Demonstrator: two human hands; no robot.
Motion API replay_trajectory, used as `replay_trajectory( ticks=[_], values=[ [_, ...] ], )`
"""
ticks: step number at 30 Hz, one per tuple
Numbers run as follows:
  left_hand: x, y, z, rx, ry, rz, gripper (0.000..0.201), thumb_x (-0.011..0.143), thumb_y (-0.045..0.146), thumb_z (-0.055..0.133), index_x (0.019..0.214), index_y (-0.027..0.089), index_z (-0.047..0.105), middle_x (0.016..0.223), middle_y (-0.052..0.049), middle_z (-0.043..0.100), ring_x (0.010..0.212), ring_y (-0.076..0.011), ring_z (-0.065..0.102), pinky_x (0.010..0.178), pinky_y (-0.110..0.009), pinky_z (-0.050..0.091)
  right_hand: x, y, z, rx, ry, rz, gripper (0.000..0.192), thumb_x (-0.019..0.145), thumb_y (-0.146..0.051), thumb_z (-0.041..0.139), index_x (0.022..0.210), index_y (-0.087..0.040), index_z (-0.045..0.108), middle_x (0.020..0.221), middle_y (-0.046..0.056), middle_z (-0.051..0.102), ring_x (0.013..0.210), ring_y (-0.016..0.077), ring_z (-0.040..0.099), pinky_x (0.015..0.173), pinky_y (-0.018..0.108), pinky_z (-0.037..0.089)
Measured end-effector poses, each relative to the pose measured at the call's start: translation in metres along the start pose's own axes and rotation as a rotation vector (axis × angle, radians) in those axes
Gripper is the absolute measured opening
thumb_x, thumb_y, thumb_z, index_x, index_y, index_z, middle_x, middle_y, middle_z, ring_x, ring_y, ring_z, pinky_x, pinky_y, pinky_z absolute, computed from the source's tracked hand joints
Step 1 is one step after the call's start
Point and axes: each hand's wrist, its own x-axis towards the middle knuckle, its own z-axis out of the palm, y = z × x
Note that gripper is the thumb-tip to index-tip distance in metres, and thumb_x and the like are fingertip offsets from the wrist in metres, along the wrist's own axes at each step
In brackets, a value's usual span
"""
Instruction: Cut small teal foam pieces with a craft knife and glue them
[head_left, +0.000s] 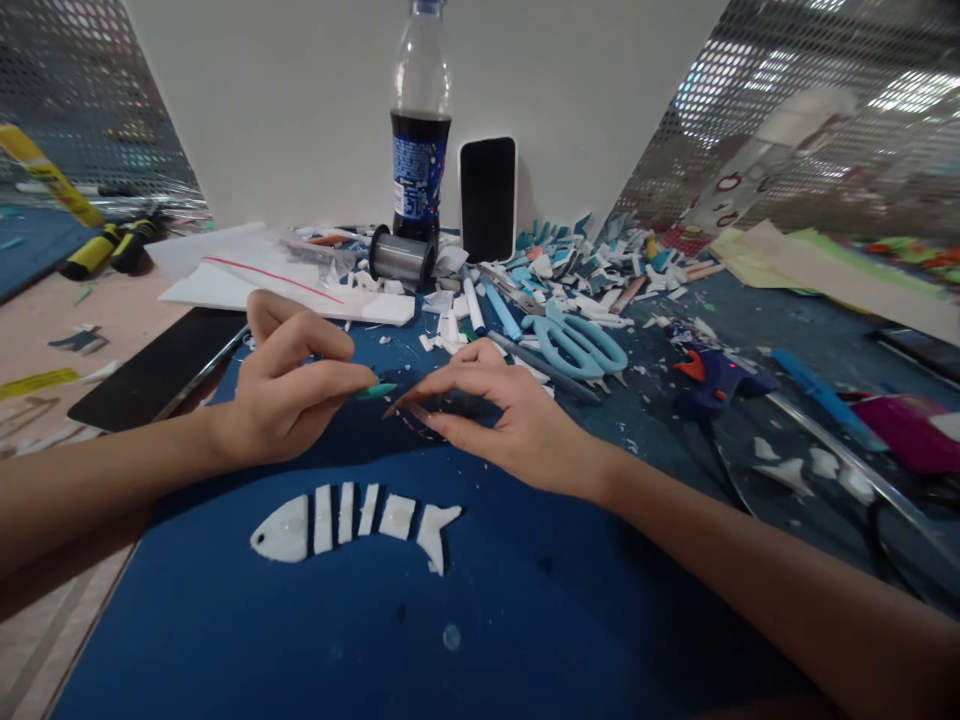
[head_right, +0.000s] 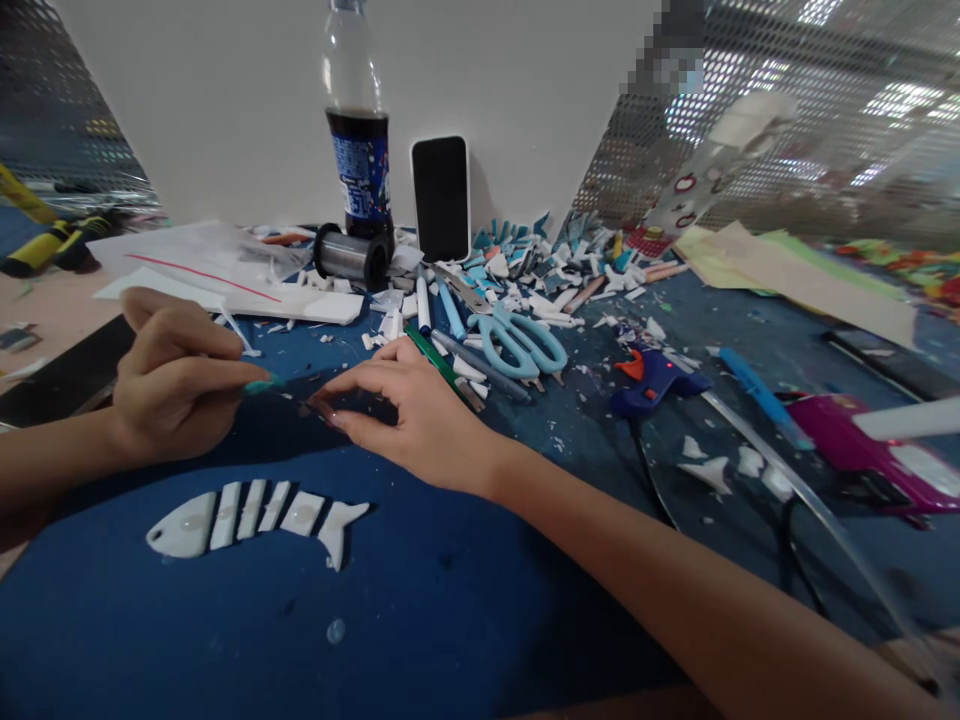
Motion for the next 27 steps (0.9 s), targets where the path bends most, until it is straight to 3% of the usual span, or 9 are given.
replay_trajectory(
  ticks=[5,9,16,21,23,24,27],
  values=[
    [0.002,0.002,0.000,0.000,-0.008,-0.018,0.018,0.082,0.009,0.053,0.074,0.025,0.055,0.070,0.000,0.051,0.064,-0.0145,0.043,0.061,-0.036,0.035,0.003,0.004,-0.003,0.064,0.135,0.093,0.018,0.086,-0.025,0.056,0.096,-0.020,0.069,0.090,0.005,0.065,0.090,0.0175,0.053,0.067,0.027,0.044],
    [0.002,0.002,0.001,-0.036,0.014,0.036,0.015,0.080,0.008,0.054,0.077,0.023,0.055,0.069,-0.001,0.049,0.064,-0.0152,0.042,0.059,-0.037,0.033,0.006,0.013,-0.006,0.329,0.272,0.205,0.020,0.087,-0.031,0.055,0.094,-0.017,0.068,0.094,0.006,0.068,0.082,0.0152,0.059,0.066,0.027,0.045],
    [0.001,0.003,0.000,-0.004,-0.008,-0.015,0.021,0.080,0.006,0.053,0.078,0.027,0.052,0.069,0.000,0.050,0.062,-0.0153,0.042,0.059,-0.037,0.034,0.016,0.026,-0.013,0.763,0.604,0.374,0.013,0.084,-0.024,0.054,0.082,-0.016,0.064,0.097,0.008,0.066,0.079,0.0125,0.060,0.070,0.026,0.050],
    [0.001,0.002,-0.001,0.003,-0.018,0.000,0.020,0.080,0.007,0.054,0.079,0.026,0.053,0.069,0.001,0.051,0.063,-0.0138,0.044,0.059,-0.036,0.035,0.015,0.026,-0.014,0.688,0.720,0.413,0.010,0.087,-0.023,0.047,0.088,-0.017,0.055,0.114,0.010,0.059,0.057,0.0068,0.055,0.060,0.026,0.053],
    [0.002,0.002,0.000,0.004,-0.010,-0.007,0.019,0.081,0.008,0.053,0.078,0.026,0.053,0.069,0.001,0.051,0.062,-0.0136,0.044,0.059,-0.036,0.035,0.013,0.023,-0.014,0.574,0.679,0.360,0.011,0.086,-0.022,0.050,0.096,-0.019,0.053,0.124,0.009,0.053,0.051,0.0040,0.052,0.054,0.024,0.052],
    [0.001,0.002,0.000,0.006,-0.008,-0.014,0.018,0.082,0.009,0.053,0.078,0.026,0.053,0.069,0.001,0.051,0.062,-0.0137,0.044,0.059,-0.036,0.035,0.011,0.021,-0.013,0.529,0.597,0.319,0.016,0.085,-0.022,0.051,0.102,-0.020,0.052,0.125,0.008,0.052,0.049,0.0033,0.051,0.053,0.024,0.052],
    [0.001,0.002,0.001,0.011,0.014,-0.015,0.016,0.082,0.011,0.053,0.077,0.026,0.053,0.068,0.000,0.052,0.062,-0.0141,0.045,0.059,-0.037,0.036,0.006,0.012,-0.010,0.520,0.183,0.249,0.028,0.086,-0.024,0.053,0.114,-0.020,0.052,0.096,0.004,0.062,0.045,0.0044,0.050,0.052,0.025,0.053]
  ],
)
